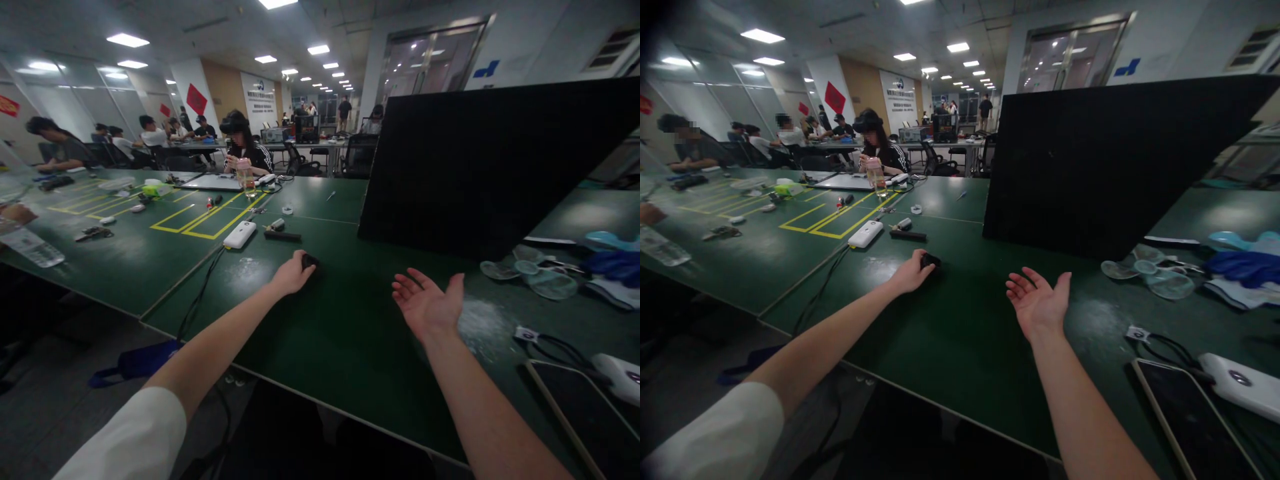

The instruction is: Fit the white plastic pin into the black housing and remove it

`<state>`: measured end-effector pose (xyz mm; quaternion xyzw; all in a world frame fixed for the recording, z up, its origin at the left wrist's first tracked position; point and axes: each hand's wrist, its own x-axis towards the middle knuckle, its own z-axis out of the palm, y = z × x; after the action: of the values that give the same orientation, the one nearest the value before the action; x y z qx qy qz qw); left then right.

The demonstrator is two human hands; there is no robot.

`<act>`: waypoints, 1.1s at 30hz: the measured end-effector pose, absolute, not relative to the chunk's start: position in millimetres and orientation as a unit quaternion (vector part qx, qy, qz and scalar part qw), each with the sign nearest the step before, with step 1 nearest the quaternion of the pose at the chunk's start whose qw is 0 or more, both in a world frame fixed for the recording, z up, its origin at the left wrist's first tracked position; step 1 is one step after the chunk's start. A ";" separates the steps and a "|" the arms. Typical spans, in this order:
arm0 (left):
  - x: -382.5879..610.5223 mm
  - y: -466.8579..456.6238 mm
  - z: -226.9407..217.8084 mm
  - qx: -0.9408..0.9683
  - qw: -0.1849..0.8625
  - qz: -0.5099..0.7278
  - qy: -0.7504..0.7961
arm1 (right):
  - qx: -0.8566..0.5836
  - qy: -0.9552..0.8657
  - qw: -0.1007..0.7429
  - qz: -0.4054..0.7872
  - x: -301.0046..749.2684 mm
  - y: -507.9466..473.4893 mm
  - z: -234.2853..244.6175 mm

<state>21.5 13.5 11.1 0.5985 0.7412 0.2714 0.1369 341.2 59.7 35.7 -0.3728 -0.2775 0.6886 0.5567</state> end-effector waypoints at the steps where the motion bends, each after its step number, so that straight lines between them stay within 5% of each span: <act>1: 41.1 11.0 11.9 0.633 0.154 0.258 0.713 | -0.375 -0.281 0.559 0.684 342.1 60.5 35.7; 8: 162.2 -9.7 20.8 0.791 0.172 0.228 0.541 | -0.418 -0.329 0.567 0.629 346.5 68.1 29.8; 13: 169.6 -17.7 32.7 0.807 0.187 0.281 0.484 | -0.523 -0.509 0.539 0.420 344.9 70.7 16.9; 18: 111.1 -16.0 30.6 0.693 0.115 0.463 0.540 | -0.516 -0.770 0.299 0.227 336.5 54.4 16.1; 23: 64.9 -20.7 16.4 0.638 0.138 0.428 0.625 | -0.518 -0.815 0.163 0.202 324.5 39.3 22.9; 28: 68.7 -28.1 23.0 0.667 0.204 0.341 0.630 | -0.501 -0.810 0.186 0.243 328.4 42.2 24.2; 33: 85.3 -33.7 31.3 0.681 0.199 0.306 0.634 | -0.407 -0.808 0.343 0.252 313.0 31.3 35.5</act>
<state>85.3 -33.7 31.3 0.6814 0.6344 0.3063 0.1986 313.0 31.3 35.5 -0.4065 -0.8083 0.2521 0.3433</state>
